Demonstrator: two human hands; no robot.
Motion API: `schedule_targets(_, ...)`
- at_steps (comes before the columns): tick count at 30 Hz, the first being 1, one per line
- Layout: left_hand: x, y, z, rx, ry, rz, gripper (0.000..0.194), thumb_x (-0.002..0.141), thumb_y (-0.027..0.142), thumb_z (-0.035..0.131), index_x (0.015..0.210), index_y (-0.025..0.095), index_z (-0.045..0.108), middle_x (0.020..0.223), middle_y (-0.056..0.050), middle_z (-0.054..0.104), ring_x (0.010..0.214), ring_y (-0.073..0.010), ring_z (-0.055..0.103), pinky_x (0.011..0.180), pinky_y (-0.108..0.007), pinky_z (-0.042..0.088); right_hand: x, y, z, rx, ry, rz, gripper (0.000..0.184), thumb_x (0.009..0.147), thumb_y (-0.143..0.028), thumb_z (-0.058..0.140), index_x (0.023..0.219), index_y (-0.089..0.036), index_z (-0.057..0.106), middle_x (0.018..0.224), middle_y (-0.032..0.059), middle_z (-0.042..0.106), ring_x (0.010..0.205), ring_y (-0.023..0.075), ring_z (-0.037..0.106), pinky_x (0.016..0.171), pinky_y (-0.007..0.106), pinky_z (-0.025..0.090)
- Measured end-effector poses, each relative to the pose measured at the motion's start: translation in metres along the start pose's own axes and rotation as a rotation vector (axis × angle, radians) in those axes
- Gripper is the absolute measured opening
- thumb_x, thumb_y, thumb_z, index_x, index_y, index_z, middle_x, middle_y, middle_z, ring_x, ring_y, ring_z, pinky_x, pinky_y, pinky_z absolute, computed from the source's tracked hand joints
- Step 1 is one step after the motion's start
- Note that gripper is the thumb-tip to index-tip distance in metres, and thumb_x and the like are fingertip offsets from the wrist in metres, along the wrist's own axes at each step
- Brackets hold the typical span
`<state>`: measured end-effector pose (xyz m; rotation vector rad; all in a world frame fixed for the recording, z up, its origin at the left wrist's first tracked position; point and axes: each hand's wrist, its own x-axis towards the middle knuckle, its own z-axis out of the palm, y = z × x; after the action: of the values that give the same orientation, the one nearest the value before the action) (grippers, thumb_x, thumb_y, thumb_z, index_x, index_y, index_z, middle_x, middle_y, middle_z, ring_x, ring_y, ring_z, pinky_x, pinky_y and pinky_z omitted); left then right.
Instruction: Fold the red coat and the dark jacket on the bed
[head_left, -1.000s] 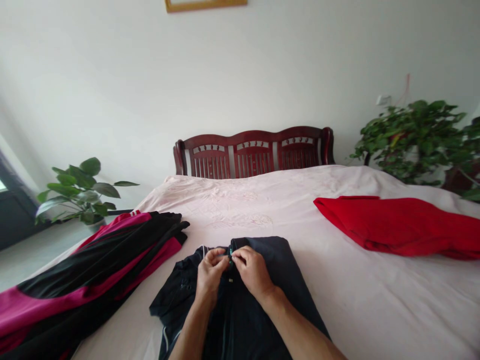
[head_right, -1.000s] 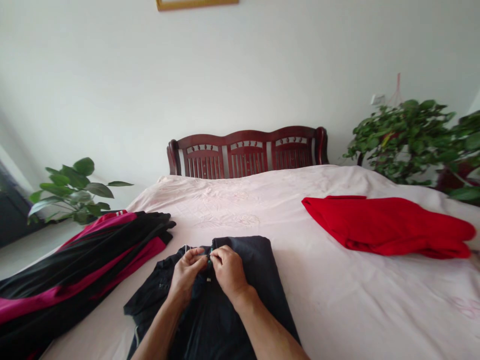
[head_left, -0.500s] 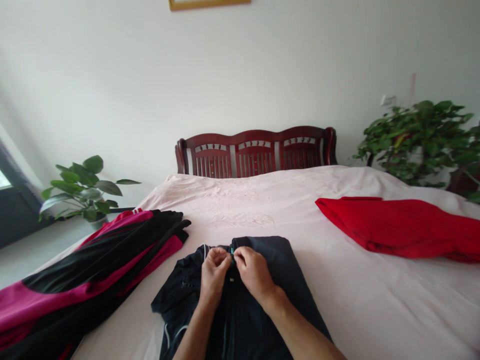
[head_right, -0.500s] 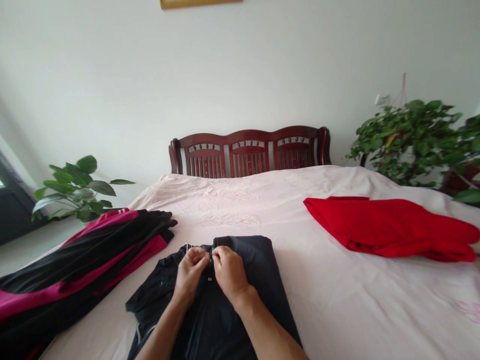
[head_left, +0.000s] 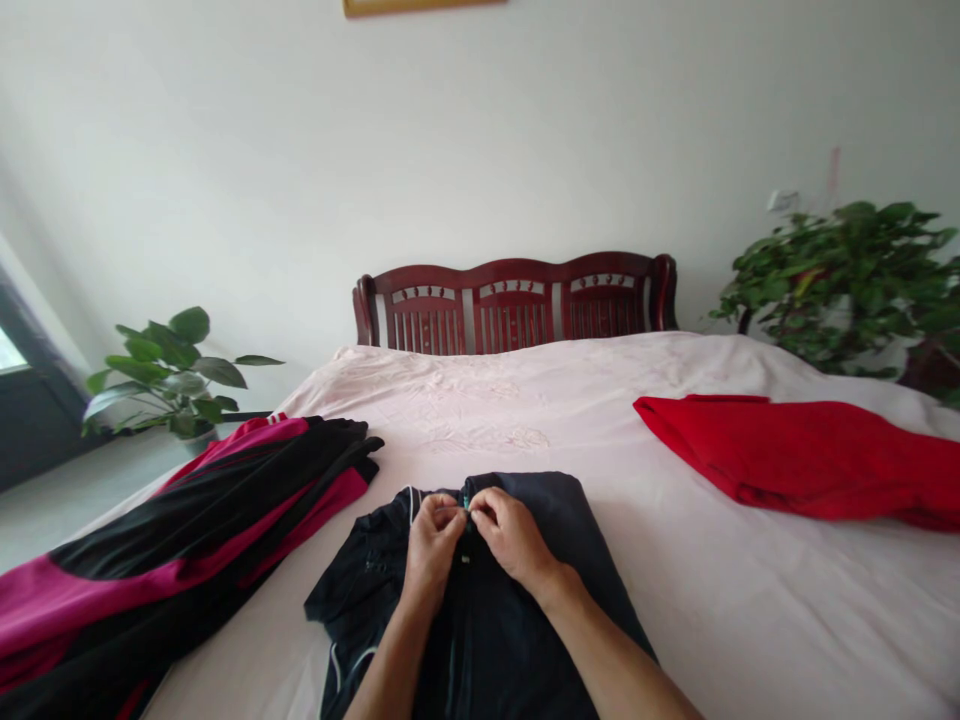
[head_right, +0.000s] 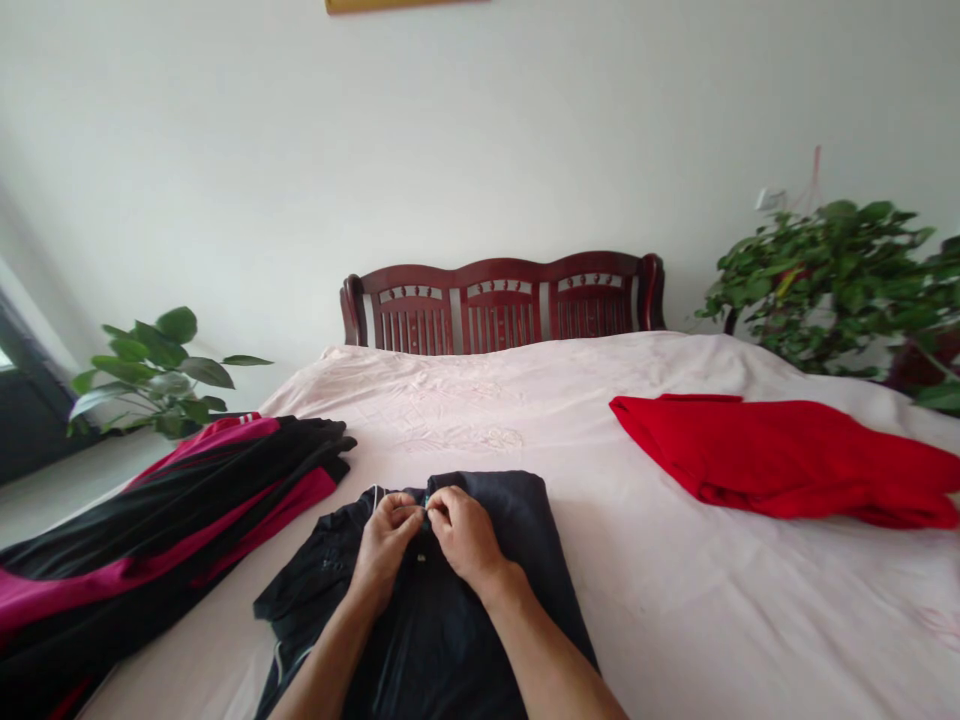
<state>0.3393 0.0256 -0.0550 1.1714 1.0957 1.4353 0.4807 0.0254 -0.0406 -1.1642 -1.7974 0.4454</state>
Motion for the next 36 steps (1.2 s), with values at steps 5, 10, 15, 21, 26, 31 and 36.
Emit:
schedule_targets(5, -0.0004, -0.0015, 0.0003, -0.012, -0.008, -0.037, 0.037, 0.067, 0.035, 0.077, 0.092, 0.017, 0.056, 0.071, 0.0, 0.071, 0.058, -0.0102, 0.06, 0.057, -0.019, 0.042, 0.0002, 0.0001, 0.0003, 0.107, 0.042, 0.102, 0.008, 0.082, -0.017, 0.058, 0.084, -0.02, 0.065, 0.08, 0.0018, 0.07, 0.074, 0.0157, 0.065, 0.07, 0.025, 0.048)
schedule_targets(10, -0.0026, 0.0019, 0.0021, -0.061, 0.012, -0.067, 0.04, 0.062, 0.033, 0.08, 0.091, 0.017, 0.057, 0.071, 0.0, 0.072, 0.06, -0.011, 0.062, 0.058, -0.019, 0.044, -0.0041, -0.002, 0.0017, 0.078, 0.055, 0.107, 0.008, 0.084, -0.02, 0.057, 0.079, -0.022, 0.063, 0.073, 0.0, 0.069, 0.067, 0.0152, 0.065, 0.061, 0.023, 0.046)
schedule_targets(15, -0.004, 0.0044, 0.0046, -0.089, 0.047, -0.103, 0.04, 0.06, 0.032, 0.081, 0.089, 0.018, 0.058, 0.067, 0.002, 0.071, 0.056, -0.0096, 0.06, 0.056, -0.018, 0.042, -0.0066, -0.0072, 0.0008, -0.03, 0.038, 0.022, 0.016, 0.087, -0.014, 0.053, 0.079, -0.022, 0.064, 0.076, 0.0005, 0.069, 0.068, 0.0143, 0.066, 0.064, 0.023, 0.046)
schedule_targets(21, -0.0024, 0.0038, 0.0057, -0.106, 0.084, -0.128, 0.044, 0.054, 0.034, 0.085, 0.086, 0.018, 0.059, 0.061, 0.003, 0.068, 0.054, -0.0099, 0.058, 0.054, -0.018, 0.041, -0.0072, -0.0069, 0.0013, -0.169, 0.006, -0.071, 0.021, 0.09, -0.011, 0.051, 0.089, -0.02, 0.07, 0.086, 0.0038, 0.073, 0.079, 0.0166, 0.069, 0.074, 0.025, 0.048)
schedule_targets(26, -0.0012, 0.0018, 0.0042, -0.136, 0.075, -0.155, 0.05, 0.051, 0.039, 0.088, 0.085, 0.018, 0.058, 0.063, 0.0, 0.07, 0.054, -0.0116, 0.06, 0.054, -0.02, 0.043, -0.0077, -0.0043, 0.0022, -0.218, -0.031, -0.093, 0.025, 0.091, -0.01, 0.051, 0.095, -0.021, 0.073, 0.093, 0.0037, 0.075, 0.087, 0.0172, 0.07, 0.08, 0.026, 0.05)
schedule_targets(31, -0.0008, -0.0008, 0.0026, -0.156, 0.061, -0.172, 0.054, 0.051, 0.04, 0.089, 0.088, 0.017, 0.056, 0.063, -0.001, 0.07, 0.053, -0.0105, 0.059, 0.054, -0.019, 0.042, -0.0077, -0.0036, 0.0026, -0.256, -0.048, -0.102, 0.023, 0.092, -0.013, 0.051, 0.094, -0.022, 0.072, 0.093, 0.0033, 0.075, 0.088, 0.0177, 0.07, 0.08, 0.026, 0.049)
schedule_targets(36, -0.0009, 0.0017, 0.0059, -0.158, 0.022, -0.138, 0.052, 0.055, 0.041, 0.087, 0.09, 0.018, 0.055, 0.065, 0.001, 0.069, 0.055, -0.0103, 0.058, 0.055, -0.02, 0.042, -0.0065, -0.0036, 0.0025, -0.304, -0.025, -0.081, 0.024, 0.096, -0.015, 0.046, 0.091, -0.02, 0.068, 0.087, 0.0041, 0.074, 0.08, 0.0172, 0.069, 0.072, 0.025, 0.048)
